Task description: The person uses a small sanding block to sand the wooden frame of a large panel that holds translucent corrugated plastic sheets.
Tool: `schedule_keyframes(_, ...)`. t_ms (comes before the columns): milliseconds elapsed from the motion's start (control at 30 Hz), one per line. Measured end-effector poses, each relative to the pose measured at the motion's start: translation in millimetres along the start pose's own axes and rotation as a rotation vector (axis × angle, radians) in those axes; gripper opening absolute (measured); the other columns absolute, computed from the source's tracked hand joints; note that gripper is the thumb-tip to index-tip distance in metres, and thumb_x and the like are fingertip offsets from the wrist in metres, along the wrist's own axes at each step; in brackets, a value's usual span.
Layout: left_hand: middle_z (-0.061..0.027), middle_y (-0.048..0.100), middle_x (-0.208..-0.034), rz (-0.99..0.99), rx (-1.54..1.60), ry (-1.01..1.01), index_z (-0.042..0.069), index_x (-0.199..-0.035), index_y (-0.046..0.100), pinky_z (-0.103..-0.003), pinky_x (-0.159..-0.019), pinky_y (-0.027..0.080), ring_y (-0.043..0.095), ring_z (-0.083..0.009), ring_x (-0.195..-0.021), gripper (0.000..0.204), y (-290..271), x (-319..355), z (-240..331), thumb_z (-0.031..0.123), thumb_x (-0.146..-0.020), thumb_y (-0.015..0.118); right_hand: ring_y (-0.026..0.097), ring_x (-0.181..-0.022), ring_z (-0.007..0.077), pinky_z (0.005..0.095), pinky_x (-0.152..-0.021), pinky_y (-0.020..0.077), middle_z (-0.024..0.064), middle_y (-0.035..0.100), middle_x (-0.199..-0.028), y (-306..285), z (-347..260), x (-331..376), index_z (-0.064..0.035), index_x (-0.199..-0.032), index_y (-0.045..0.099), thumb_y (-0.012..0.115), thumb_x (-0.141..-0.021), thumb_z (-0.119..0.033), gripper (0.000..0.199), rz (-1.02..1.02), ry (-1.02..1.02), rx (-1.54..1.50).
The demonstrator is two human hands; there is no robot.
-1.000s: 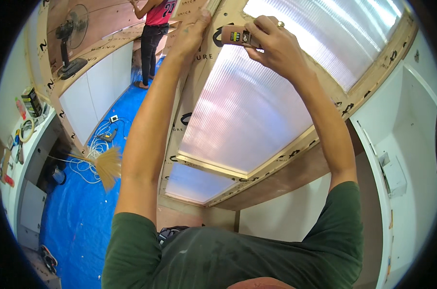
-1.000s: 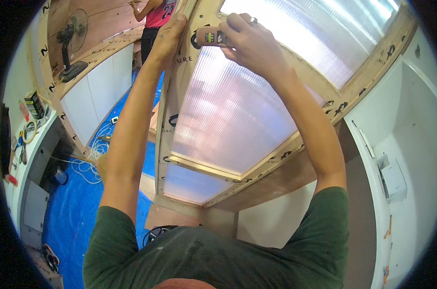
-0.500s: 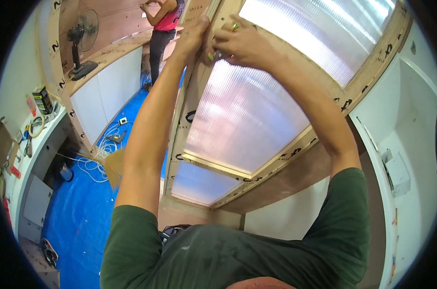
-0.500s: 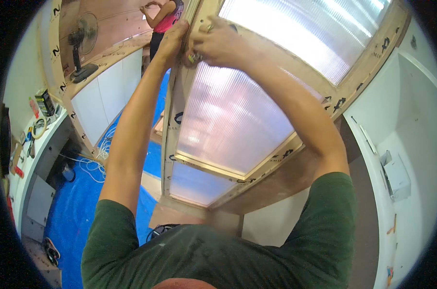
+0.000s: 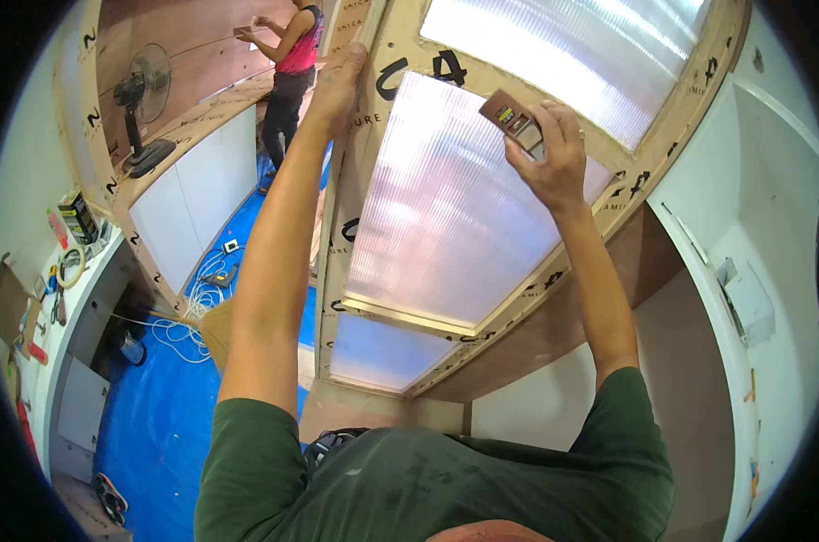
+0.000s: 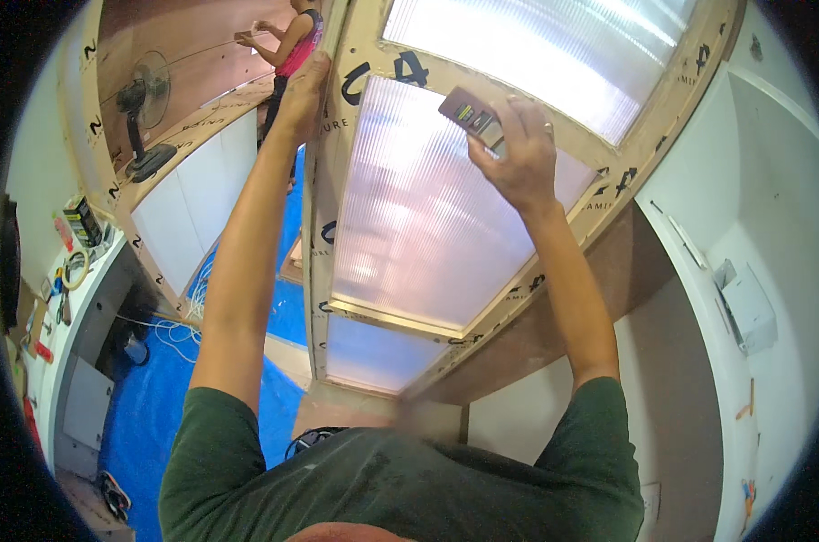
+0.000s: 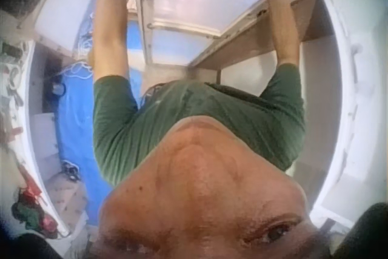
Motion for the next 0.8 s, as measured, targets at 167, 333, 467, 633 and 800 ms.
schedule_keyframes(167,-0.0149,0.061,-0.146,-0.011,0.05,0.006,-0.006,-0.149,0.055,-0.033,-0.113,0.042,0.056,-0.0215,-0.131,0.063,11,4,11,0.044,-0.111,0.053,0.063,-0.109,0.0348,0.0548,-0.11,0.0486,0.0137,0.062,-0.118,5,20,2,-0.0049,-0.124,0.065,0.087,-0.077,-0.022,0.054,-0.021,-0.046,0.066)
schedule_keyframes(333,-0.015,0.059,-0.149,-0.014,0.035,-0.015,-0.005,-0.153,0.05,-0.033,-0.115,0.04,0.056,-0.0224,-0.132,0.064,16,9,14,0.043,-0.112,0.053,0.064,-0.107,0.0339,0.0591,-0.113,0.0463,0.013,0.062,-0.114,9,27,1,-0.0028,-0.124,0.065,0.086,-0.079,-0.022,0.054,-0.067,-0.102,0.06)
schedule_keyframes(467,-0.0133,0.059,-0.15,-0.018,0.073,-0.043,-0.005,-0.156,0.046,-0.032,-0.115,0.04,0.056,-0.0211,-0.132,0.064,23,16,24,0.041,-0.112,0.053,0.064,-0.106,0.0335,0.0605,-0.114,0.0455,0.0126,0.062,-0.113,13,28,-4,-0.0021,-0.125,0.064,0.086,-0.079,-0.021,0.054,-0.08,-0.129,0.013)
schedule_keyframes(633,-0.0114,0.059,-0.15,-0.037,0.098,-0.047,-0.003,-0.157,0.045,-0.031,-0.115,0.039,0.055,-0.0194,-0.133,0.063,28,25,35,0.04,-0.112,0.052,0.064,-0.105,0.034,0.0601,-0.113,0.0454,0.013,0.062,-0.113,18,24,-7,-0.0019,-0.126,0.063,0.086,-0.079,-0.021,0.056,-0.054,-0.159,0.04)
schedule_keyframes(800,-0.0108,0.06,-0.149,-0.025,0.068,-0.013,-0.002,-0.156,0.048,-0.031,-0.113,0.041,0.056,-0.0186,-0.131,0.062,23,20,32,0.04,-0.112,0.053,0.064,-0.105,0.0346,0.0574,-0.109,0.0484,0.0132,0.061,-0.112,33,12,-26,-0.0016,-0.124,0.062,0.084,-0.079,-0.022,0.053,-0.067,-0.194,0.012)
Point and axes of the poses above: each hand's wrist, its own x-axis away from the middle knuckle, its own y-axis out of the palm, z = x × y, the point moved 2 cm from there along -x, towards the middle knuckle
